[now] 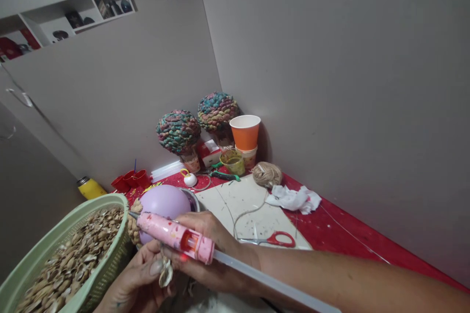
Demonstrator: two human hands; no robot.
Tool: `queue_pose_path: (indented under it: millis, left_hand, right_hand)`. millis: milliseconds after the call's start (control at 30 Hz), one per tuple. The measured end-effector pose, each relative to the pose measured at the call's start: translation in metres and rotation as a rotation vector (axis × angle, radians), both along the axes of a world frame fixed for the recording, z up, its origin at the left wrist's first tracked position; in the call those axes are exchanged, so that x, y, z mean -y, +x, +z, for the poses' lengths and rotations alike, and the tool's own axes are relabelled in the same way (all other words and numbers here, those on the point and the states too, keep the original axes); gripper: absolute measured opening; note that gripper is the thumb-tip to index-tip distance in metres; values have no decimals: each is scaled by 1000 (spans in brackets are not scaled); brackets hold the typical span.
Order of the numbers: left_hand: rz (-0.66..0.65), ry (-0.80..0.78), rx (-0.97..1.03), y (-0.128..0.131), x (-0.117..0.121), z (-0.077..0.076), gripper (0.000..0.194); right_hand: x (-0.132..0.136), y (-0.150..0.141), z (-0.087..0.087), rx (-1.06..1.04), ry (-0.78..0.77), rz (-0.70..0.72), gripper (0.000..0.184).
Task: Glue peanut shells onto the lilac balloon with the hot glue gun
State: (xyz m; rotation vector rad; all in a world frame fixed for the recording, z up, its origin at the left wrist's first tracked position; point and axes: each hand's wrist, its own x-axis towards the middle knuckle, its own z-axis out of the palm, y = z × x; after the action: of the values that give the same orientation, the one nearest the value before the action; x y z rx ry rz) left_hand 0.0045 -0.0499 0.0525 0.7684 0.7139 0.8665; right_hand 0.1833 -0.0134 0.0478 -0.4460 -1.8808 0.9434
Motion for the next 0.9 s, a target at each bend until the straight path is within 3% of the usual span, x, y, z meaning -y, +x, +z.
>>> queue_pose_path:
  millis: [200, 433, 700, 900]
  left_hand:
    - [-62, -10, 48, 0, 0, 2, 34]
    - [-32, -33, 5, 1, 0, 2, 40]
    - [-14, 12, -13, 4, 0, 1, 40]
    - [-14, 39, -25, 5, 1, 2, 27]
  right_hand:
    - [1, -1, -2, 21, 152, -86, 23]
    - [-3, 0, -2, 20, 291, -110, 31]
    - [-7, -2, -10, -16, 297, -102, 33]
    - [-16, -4, -16, -114, 364, -42, 37]
